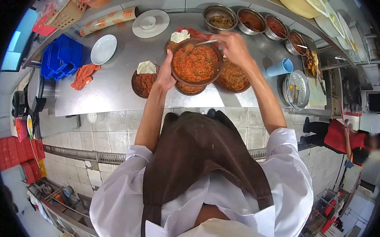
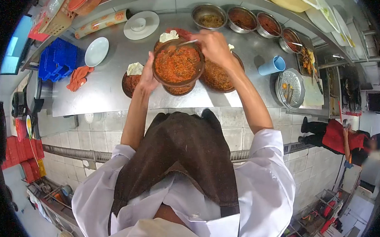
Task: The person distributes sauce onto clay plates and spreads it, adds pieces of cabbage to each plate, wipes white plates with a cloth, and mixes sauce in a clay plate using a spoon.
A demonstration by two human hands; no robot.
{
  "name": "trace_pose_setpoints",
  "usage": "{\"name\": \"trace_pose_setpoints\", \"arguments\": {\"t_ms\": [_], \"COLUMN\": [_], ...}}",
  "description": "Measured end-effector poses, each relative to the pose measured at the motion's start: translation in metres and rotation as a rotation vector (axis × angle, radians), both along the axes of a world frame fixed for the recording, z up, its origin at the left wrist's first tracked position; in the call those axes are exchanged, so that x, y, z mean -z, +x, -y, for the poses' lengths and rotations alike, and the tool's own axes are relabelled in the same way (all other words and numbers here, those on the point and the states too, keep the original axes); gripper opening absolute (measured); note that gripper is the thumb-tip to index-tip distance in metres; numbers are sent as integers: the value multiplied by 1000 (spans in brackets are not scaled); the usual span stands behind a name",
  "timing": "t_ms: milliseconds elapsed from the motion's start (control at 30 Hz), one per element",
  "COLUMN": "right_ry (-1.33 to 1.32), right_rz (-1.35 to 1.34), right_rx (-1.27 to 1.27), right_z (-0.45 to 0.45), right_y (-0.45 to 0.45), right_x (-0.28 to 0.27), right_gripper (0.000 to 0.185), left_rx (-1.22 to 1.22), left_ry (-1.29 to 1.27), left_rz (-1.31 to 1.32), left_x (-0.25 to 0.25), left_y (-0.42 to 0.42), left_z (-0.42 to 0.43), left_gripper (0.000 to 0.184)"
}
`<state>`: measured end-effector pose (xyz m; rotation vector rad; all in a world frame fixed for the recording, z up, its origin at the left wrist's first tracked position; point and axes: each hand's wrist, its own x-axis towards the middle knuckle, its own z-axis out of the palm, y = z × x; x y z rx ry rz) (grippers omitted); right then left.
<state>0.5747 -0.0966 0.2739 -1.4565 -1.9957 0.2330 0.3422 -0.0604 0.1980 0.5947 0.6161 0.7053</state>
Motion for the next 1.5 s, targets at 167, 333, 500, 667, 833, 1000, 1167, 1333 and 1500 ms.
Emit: {"name": "trace_pose_setpoints", "arguments": {"t_ms": [167,333,500,667,833,1000,1167,1333,1500], "right_ry": [116,63,-125,-53,-118,-257,-209,-131,-172], "right_rz": [41,217,269,211,-67,-102,-162,82,200], "right_rx": [103,101,129,238,336,339,342,453,375], "right_z": [15,6,34,33,38,35,35,35,24], "right_y": [-1,-7,3,-9,-20,-51,-80,-82,-85], "right_x": [-4,-6,-8,-4,1,-14,-9,-21,-5], "right_gripper": [34,37,38,35,26,23,24,29,29], "left_rx": [-50,-55,-139,-271,-443,-457,-454,-491,-514], "left_ry": [24,-24,44,25,140,226,202,238,213], "left_rz": [8,28,-5,48,151,139,205,182,211], "left_x": [1,1,11,29,42,37,44,44,45], "left_y": [-8,-11,-10,-5,1,1,-4,-12,-15], "left_z": [-1,-2,-1,2,-4,-4,-5,-4,-4], "left_gripper": [64,63,62,60,57,58,60,61,58]}}
